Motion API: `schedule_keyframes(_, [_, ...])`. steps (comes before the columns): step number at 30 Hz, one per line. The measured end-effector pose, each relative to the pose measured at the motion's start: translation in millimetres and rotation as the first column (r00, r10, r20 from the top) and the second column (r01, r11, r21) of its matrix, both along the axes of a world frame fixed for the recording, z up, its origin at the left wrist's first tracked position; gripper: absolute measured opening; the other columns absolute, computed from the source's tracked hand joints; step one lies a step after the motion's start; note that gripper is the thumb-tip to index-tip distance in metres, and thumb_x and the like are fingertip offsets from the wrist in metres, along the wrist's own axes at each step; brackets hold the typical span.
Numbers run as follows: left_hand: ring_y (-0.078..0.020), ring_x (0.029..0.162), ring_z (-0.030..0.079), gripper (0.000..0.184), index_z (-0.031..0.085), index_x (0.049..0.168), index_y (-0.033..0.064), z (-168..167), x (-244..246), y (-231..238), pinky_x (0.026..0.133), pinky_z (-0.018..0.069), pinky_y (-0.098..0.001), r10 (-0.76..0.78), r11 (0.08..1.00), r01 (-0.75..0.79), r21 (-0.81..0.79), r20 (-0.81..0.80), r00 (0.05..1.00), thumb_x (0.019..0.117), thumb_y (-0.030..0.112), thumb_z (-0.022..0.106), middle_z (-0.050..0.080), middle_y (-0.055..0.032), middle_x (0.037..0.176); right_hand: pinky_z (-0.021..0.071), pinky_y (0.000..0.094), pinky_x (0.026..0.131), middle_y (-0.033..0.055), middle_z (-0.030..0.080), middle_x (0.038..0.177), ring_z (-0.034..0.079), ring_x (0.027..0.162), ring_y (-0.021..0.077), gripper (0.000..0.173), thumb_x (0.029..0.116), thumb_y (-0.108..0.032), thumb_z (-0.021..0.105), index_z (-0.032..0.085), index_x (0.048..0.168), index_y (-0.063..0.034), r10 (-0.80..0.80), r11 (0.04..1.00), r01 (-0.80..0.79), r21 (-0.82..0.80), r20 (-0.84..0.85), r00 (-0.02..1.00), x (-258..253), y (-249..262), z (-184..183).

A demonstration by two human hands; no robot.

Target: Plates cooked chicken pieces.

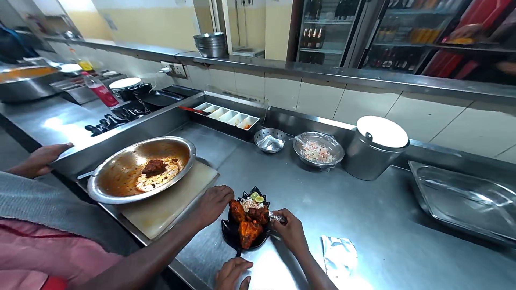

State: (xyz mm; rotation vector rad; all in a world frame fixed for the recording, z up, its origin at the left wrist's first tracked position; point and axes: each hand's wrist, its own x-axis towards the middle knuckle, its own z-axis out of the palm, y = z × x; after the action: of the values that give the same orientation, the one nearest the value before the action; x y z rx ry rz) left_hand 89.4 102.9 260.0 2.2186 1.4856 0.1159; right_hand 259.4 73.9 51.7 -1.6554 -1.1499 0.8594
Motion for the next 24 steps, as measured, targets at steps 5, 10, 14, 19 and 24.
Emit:
schedule_keyframes(5, [-0.0401, 0.094, 0.068, 0.031, 0.066, 0.114, -0.0151, -122, -35, -44, 0.086, 0.0544, -0.0412, 0.064, 0.997, -0.071, -0.011, 0.596, 0.801, 0.0846, -0.006, 0.065, 0.068, -0.0324, 0.11, 0.0558, 0.0307, 0.089, 0.015, 0.071, 0.113, 0.069, 0.097, 0.0171, 0.028, 0.0926, -0.009, 0.067, 0.07, 0.119, -0.0002, -0.017, 0.999, 0.015, 0.04, 0.032, 0.999, -1, -1, -7])
schedule_keyframes(10, [-0.0341, 0.094, 0.069, 0.032, 0.063, 0.123, -0.0128, -52, -29, -47, 0.085, 0.0556, -0.0372, 0.319, 0.913, -0.202, -0.354, 0.311, 0.895, 0.0915, -0.009, 0.063, 0.069, -0.03, 0.112, 0.0579, 0.0317, 0.093, 0.0181, 0.063, 0.133, 0.069, 0.109, 0.019, 0.05, 0.0941, -0.009, 0.068, 0.054, 0.142, -0.0001, 0.015, 1.0, -0.016, -0.004, -0.141, 0.99, 13, -10, 1])
schedule_keyframes(14, [-0.0336, 0.097, 0.067, 0.045, 0.052, 0.136, -0.0156, -221, -90, -66, 0.083, 0.0567, -0.0421, 0.236, 0.971, -0.209, -0.115, 0.571, 0.786, 0.0975, 0.006, 0.061, 0.06, -0.0345, 0.123, 0.0584, 0.0317, 0.09, 0.0175, 0.064, 0.13, 0.069, 0.106, 0.0183, 0.039, 0.0952, -0.008, 0.066, 0.06, 0.132, 0.002, -0.144, 0.989, 0.146, -0.004, -0.181, 0.973, 48, -38, 0])
schedule_keyframes(19, [-0.0174, 0.084, 0.068, 0.051, 0.041, 0.145, -0.0108, -218, -99, -60, 0.073, 0.0568, -0.0336, 0.427, 0.871, -0.24, -0.428, 0.42, 0.801, 0.1018, 0.01, 0.058, 0.065, -0.0247, 0.119, 0.0511, 0.0473, 0.101, 0.0225, 0.062, 0.132, 0.062, 0.12, 0.0329, 0.044, 0.0938, -0.01, 0.068, 0.059, 0.135, 0.0018, -0.334, 0.927, 0.355, -0.12, 0.161, 0.929, 130, -88, -10])
schedule_keyframes(24, [-0.0105, 0.073, 0.065, 0.04, 0.051, 0.137, -0.0084, -207, -93, -52, 0.065, 0.053, -0.0282, 0.466, 0.815, -0.219, -0.536, 0.381, 0.799, 0.1038, 0.012, 0.058, 0.072, -0.0147, 0.103, 0.0353, 0.0677, 0.107, 0.0226, 0.048, 0.15, 0.042, 0.138, 0.0461, 0.067, 0.0843, -0.023, 0.079, 0.056, 0.146, -0.0114, -0.012, 0.84, 0.222, -0.495, 0.392, 0.92, 147, -111, -11])
